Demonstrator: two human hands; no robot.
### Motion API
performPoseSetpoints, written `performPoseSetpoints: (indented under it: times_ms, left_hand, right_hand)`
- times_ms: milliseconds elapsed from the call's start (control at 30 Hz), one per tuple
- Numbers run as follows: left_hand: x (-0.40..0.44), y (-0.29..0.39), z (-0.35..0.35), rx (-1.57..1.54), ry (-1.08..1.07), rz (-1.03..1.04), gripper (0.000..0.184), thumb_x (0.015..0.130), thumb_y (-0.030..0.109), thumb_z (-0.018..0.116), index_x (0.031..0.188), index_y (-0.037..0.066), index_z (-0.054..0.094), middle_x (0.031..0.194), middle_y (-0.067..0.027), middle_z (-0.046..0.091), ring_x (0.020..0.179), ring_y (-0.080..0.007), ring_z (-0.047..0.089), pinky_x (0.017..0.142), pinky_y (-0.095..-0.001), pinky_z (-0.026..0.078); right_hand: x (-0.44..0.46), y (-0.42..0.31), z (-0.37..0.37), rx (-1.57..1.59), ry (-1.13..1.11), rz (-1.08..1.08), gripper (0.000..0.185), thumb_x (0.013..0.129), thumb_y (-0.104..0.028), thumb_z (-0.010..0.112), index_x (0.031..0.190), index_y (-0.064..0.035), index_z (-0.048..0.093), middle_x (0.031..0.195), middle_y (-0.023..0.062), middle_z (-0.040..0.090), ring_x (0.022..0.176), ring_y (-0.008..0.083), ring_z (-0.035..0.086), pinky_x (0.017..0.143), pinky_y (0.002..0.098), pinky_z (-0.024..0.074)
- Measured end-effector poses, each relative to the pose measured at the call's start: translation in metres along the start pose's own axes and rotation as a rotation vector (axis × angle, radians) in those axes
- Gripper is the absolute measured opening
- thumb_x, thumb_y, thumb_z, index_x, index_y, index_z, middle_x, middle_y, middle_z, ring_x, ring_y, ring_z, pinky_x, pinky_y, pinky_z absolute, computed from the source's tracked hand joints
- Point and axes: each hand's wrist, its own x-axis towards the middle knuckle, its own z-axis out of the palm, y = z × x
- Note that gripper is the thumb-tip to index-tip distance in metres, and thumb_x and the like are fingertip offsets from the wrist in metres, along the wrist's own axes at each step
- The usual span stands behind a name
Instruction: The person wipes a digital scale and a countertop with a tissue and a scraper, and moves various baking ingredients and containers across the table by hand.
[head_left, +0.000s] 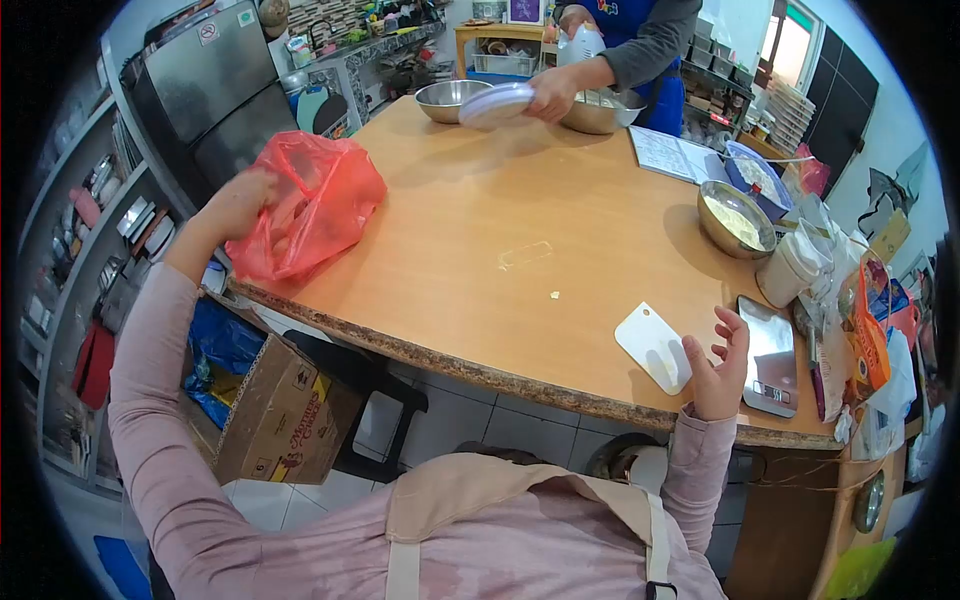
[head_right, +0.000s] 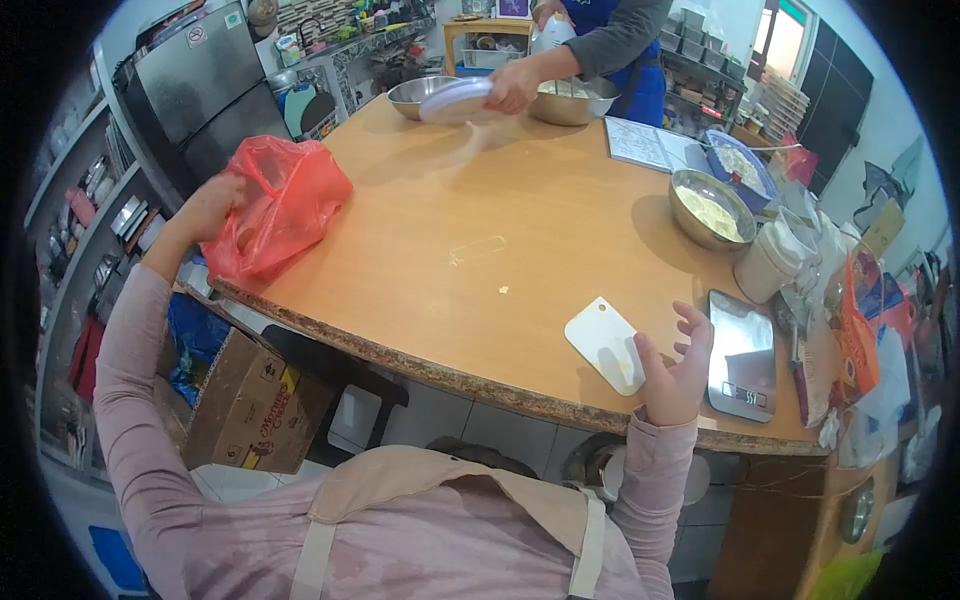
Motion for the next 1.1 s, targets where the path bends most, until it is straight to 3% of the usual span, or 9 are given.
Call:
performPoseSetpoints:
  times_ms: [167, 267, 367, 467, 567, 633, 933, 1000, 1100]
  left_hand:
    - [0.02, 0.021, -0.011, 0.228, 0.677, 0.019, 0.027, 0.074, 0.009, 0.053, 0.1, 0.012, 0.057, 0.123, -0.0037, 0.048, 0.123, -0.0206, 0.038, 0.101, -0.0355, 0.03]
    - [0.038, 0.015, 0.012, 0.37, 0.668, 0.08, 0.024, 0.076, 0.012, 0.051, 0.099, 0.014, 0.058, 0.127, -0.0022, 0.047, 0.129, -0.0179, 0.032, 0.106, -0.0385, 0.024]
    - [0.053, -0.005, 0.032, 0.462, 0.332, 0.067, 0.017, 0.078, 0.016, 0.051, 0.092, 0.015, 0.06, 0.121, -0.0006, 0.051, 0.123, -0.0165, 0.038, 0.103, -0.0408, 0.025]
    - [0.057, -0.007, 0.007, 0.205, 0.518, -0.122, 0.009, 0.079, 0.01, 0.052, 0.085, 0.011, 0.059, 0.106, -0.0013, 0.058, 0.11, -0.0145, 0.049, 0.094, -0.0348, 0.034]
    - [0.056, -0.031, -0.027, -0.886, 0.578, -0.392, 0.01, 0.078, 0.001, 0.05, 0.083, 0.008, 0.055, 0.089, -0.0015, 0.059, 0.091, -0.0124, 0.054, 0.082, -0.0283, 0.039]
    - [0.063, -0.062, -0.041, -0.823, 0.783, -0.225, 0.014, 0.079, -0.002, 0.044, 0.086, 0.006, 0.053, 0.083, -0.0006, 0.056, 0.081, -0.0112, 0.052, 0.074, -0.0253, 0.04]
    - [0.079, -0.048, -0.122, -1.073, 0.857, -0.369, 0.012, 0.09, 0.01, 0.042, 0.092, 0.009, 0.054, 0.085, 0.0034, 0.052, 0.078, -0.0073, 0.046, 0.075, -0.0251, 0.04]
    - [0.098, -0.074, -0.13, -1.191, 0.84, -0.293, 0.034, 0.088, 0.023, 0.053, 0.119, 0.01, 0.046, 0.113, -0.0045, 0.05, 0.1, -0.0126, 0.047, 0.086, -0.0287, 0.039]
    - [0.101, -0.063, -0.174, -1.191, 0.983, -0.053, 0.027, 0.091, 0.031, 0.051, 0.107, 0.009, 0.049, 0.096, -0.0015, 0.051, 0.082, -0.0111, 0.048, 0.072, -0.0275, 0.043]
  right_hand:
    - [0.003, 0.002, 0.0, 0.023, -0.037, 0.008, 0.052, 0.073, -0.021, 0.072, 0.117, -0.0072, 0.048, 0.114, 0.0041, 0.05, 0.102, 0.0164, 0.044, 0.081, 0.0304, 0.0364]
    - [0.001, -0.003, -0.001, 0.046, -0.027, 0.018, 0.052, 0.071, -0.018, 0.071, 0.116, -0.0055, 0.048, 0.112, 0.0063, 0.05, 0.101, 0.0196, 0.045, 0.081, 0.0329, 0.0378]
    - [0.001, -0.002, -0.001, 0.047, -0.021, 0.015, 0.051, 0.071, -0.018, 0.07, 0.115, -0.0046, 0.049, 0.111, 0.0074, 0.05, 0.1, 0.0211, 0.046, 0.081, 0.0338, 0.0386]
    - [0.002, 0.0, -0.002, 0.037, -0.016, 0.004, 0.05, 0.071, -0.02, 0.071, 0.114, -0.0046, 0.05, 0.111, 0.0073, 0.05, 0.099, 0.0209, 0.047, 0.08, 0.0335, 0.039]
    - [0.002, 0.001, -0.001, 0.043, -0.022, 0.013, 0.049, 0.071, -0.021, 0.071, 0.113, -0.0045, 0.051, 0.11, 0.0073, 0.051, 0.098, 0.0208, 0.047, 0.079, 0.0336, 0.0395]
    - [0.002, 0.0, -0.001, 0.044, -0.027, 0.017, 0.049, 0.071, -0.022, 0.071, 0.112, -0.0045, 0.051, 0.109, 0.0071, 0.051, 0.098, 0.0207, 0.047, 0.079, 0.0336, 0.0398]
    - [0.001, -0.002, -0.001, 0.08, -0.026, 0.015, 0.045, 0.071, -0.018, 0.07, 0.11, -0.0061, 0.052, 0.108, 0.0066, 0.052, 0.098, 0.0206, 0.047, 0.079, 0.0339, 0.0405]
    - [0.001, -0.005, -0.002, 0.071, -0.029, 0.022, 0.044, 0.071, -0.018, 0.07, 0.11, -0.0066, 0.052, 0.108, 0.0067, 0.052, 0.099, 0.0211, 0.048, 0.08, 0.0345, 0.0406]
    - [0.003, 0.001, -0.002, 0.025, -0.005, -0.002, 0.043, 0.071, -0.017, 0.07, 0.109, -0.0069, 0.053, 0.108, 0.0072, 0.052, 0.101, 0.0215, 0.049, 0.081, 0.0355, 0.0405]
